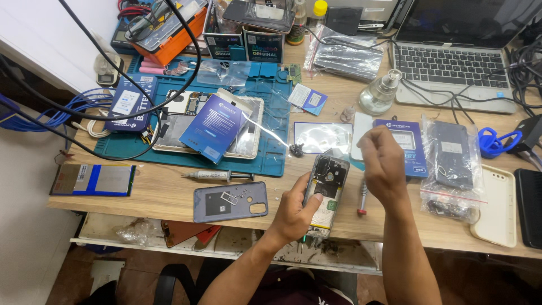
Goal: The person uses a screwdriver to remove screws from a smartphone's internal frame. They then use a plastic pry tool to separate the screen assembly from the phone's body, lifting it away to expose the internal components.
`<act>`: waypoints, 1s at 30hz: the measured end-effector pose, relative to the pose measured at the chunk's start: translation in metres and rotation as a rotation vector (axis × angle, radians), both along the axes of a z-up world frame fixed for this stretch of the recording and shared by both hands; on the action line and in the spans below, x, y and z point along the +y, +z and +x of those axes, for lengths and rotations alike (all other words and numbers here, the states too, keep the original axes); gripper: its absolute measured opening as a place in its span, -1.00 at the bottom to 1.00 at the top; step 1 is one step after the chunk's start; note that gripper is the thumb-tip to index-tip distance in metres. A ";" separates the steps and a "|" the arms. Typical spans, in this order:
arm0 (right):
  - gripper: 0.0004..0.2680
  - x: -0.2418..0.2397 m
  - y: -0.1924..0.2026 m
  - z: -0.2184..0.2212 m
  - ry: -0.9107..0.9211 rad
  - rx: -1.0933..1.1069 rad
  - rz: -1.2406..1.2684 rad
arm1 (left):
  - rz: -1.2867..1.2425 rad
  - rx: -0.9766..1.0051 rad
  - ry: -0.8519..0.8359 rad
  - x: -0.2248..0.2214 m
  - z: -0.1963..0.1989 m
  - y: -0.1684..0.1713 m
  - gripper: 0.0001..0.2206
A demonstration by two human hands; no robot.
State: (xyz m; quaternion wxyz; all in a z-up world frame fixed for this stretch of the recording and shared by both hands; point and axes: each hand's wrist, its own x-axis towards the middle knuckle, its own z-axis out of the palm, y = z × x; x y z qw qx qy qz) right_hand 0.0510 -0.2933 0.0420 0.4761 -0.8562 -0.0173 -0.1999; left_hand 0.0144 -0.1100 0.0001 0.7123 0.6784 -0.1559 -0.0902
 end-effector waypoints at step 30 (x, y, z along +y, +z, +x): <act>-0.87 0.009 -0.004 -0.092 0.227 0.228 -0.087 | -0.403 0.361 0.036 0.001 0.004 -0.006 -0.62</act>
